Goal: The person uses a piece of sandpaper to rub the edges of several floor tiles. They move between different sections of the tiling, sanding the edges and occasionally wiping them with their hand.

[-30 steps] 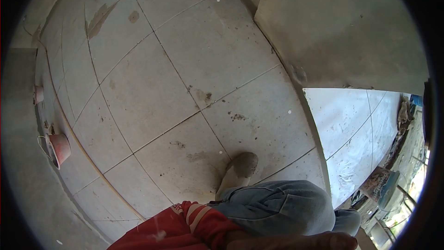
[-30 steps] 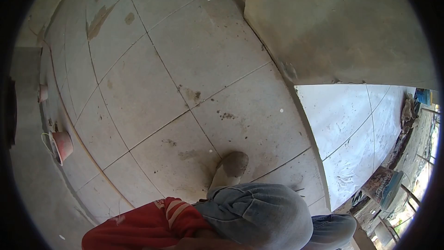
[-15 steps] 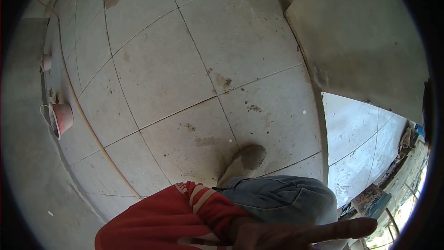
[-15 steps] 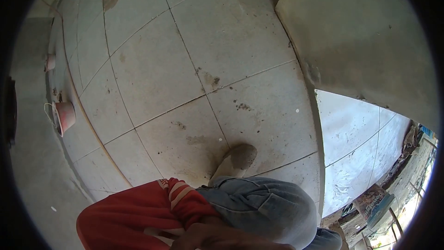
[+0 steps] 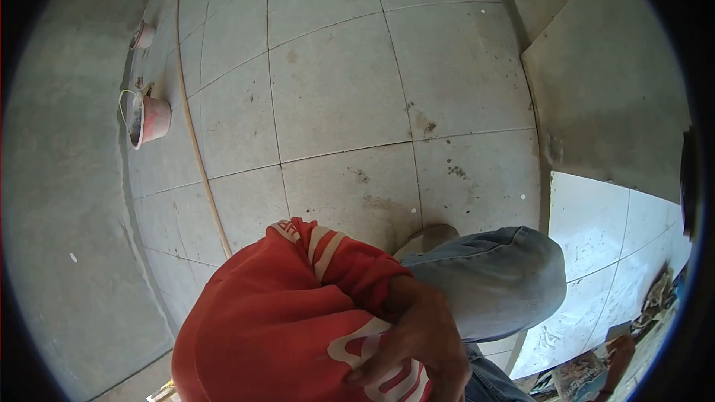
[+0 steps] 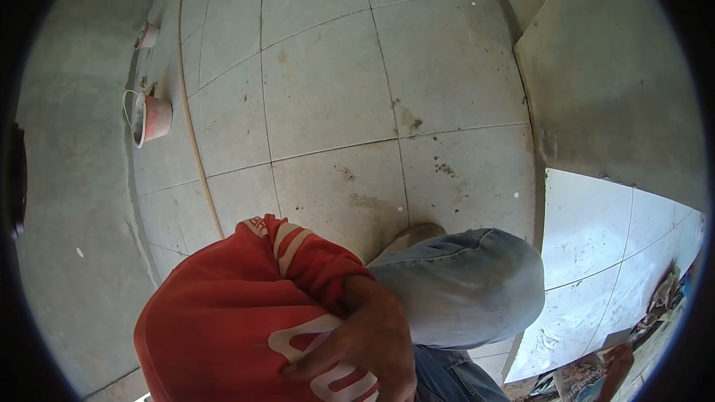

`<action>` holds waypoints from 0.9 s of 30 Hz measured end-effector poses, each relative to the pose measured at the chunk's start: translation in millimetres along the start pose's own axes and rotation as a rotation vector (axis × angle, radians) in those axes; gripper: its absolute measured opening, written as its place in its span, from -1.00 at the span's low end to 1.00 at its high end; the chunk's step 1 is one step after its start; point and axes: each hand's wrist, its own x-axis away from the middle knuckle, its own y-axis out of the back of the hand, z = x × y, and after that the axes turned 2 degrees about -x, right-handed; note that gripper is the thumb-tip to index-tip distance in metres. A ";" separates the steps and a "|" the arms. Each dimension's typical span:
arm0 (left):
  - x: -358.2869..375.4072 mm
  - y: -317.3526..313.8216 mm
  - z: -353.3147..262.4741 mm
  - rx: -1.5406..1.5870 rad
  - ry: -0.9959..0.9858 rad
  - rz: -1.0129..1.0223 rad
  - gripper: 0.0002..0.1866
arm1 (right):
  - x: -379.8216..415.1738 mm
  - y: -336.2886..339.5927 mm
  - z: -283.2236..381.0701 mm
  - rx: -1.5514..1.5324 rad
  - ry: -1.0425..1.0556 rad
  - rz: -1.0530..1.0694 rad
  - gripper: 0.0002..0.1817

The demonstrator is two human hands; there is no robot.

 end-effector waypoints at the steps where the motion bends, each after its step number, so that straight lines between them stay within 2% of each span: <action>1: 4.4 -8.7 -3.9 -0.134 0.021 0.037 -0.62 | -33.0 25.4 -28.9 0.096 0.026 -0.034 -0.65; 5: 1.4 -39.1 4.6 -0.483 0.097 0.055 -0.59 | -158.5 96.7 -143.7 0.390 0.176 -0.013 -0.69; 7: -13.9 -47.8 22.8 -0.597 0.116 -0.014 -0.57 | -231.9 117.3 -225.6 0.568 0.440 0.105 -0.71; 8: -23.5 -50.2 31.2 -0.639 0.114 -0.096 -0.57 | -254.3 105.5 -249.4 0.567 0.500 0.129 -0.72; 9: -33.8 -54.9 39.3 -0.653 0.099 -0.231 -0.56 | -224.8 72.3 -199.1 0.374 0.249 0.132 -0.71; 10: -44.7 -65.9 39.7 -0.687 0.027 -0.538 -0.37 | -190.9 34.1 -138.7 0.175 0.009 0.085 -0.68; 11: -54.1 -72.6 41.1 -0.685 0.033 -0.517 -0.37 | -196.4 23.7 -166.1 0.082 -0.045 0.074 -0.64; 13: -72.5 -76.8 46.5 -0.838 -0.184 -0.788 -0.38 | -184.2 -14.2 -197.1 0.167 -0.088 0.031 -0.65; 15: -102.1 -75.3 72.5 -0.790 -0.242 -0.821 -0.40 | -169.3 -26.9 -237.7 0.095 -0.188 0.122 -0.66; 16: -118.3 -74.0 89.2 -0.677 -0.338 -0.835 -0.39 | -160.2 -27.4 -256.5 0.067 -0.245 0.152 -0.66; 19: -145.0 -66.0 116.2 -0.524 -0.380 -0.791 -0.36 | -129.7 -14.9 -310.6 -0.020 -0.386 0.206 -0.67; 20: -151.2 -56.4 129.3 -0.396 -0.472 -0.665 -0.43 | -118.2 -6.8 -321.0 -0.039 -0.431 0.209 -0.68; 22: -160.8 -52.7 150.5 -0.245 -0.552 -0.559 -0.44 | -97.3 5.4 -335.8 -0.057 -0.498 0.205 -0.69; 25: -169.2 -60.9 168.5 -0.042 -0.659 -0.755 -0.37 | -74.0 23.3 -341.0 -0.077 -0.604 0.181 -0.72; 27: -164.1 -57.1 170.3 -0.048 -0.630 -0.749 -0.39 | -68.7 26.1 -344.4 -0.084 -0.629 0.184 -0.70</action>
